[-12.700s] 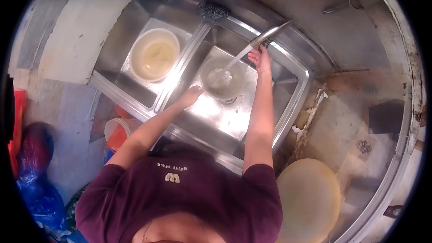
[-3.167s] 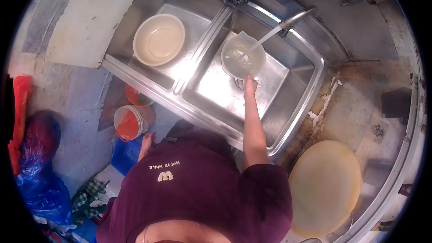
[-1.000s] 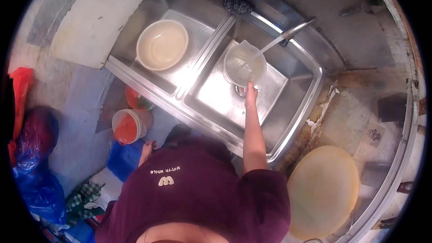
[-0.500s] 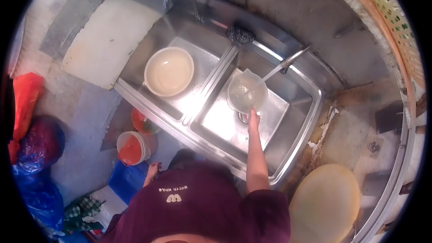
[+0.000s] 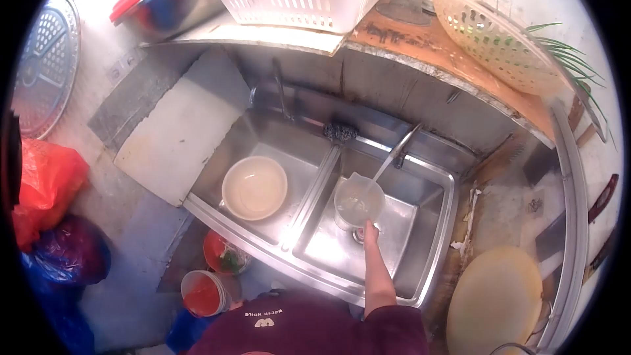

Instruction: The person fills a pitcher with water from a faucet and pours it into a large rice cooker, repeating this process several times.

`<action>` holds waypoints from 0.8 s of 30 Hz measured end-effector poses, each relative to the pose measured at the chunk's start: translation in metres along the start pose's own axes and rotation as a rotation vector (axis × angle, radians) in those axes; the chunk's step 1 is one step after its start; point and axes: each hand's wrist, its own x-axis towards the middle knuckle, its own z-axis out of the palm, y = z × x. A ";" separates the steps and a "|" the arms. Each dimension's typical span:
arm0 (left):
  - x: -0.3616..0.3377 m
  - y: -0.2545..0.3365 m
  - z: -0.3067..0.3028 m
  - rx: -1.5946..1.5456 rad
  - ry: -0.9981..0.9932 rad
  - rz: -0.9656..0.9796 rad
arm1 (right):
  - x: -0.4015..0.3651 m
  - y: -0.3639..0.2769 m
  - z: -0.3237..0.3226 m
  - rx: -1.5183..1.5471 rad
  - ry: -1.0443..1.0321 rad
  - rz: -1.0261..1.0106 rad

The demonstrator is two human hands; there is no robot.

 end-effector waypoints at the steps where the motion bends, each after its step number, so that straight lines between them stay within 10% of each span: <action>1: 0.003 0.003 -0.003 -0.014 0.004 0.016 | 0.004 0.007 0.001 -0.028 0.018 -0.003; 24: 0.055 0.021 -0.041 0.127 -0.101 0.178 | -0.042 0.038 0.049 0.065 0.029 0.121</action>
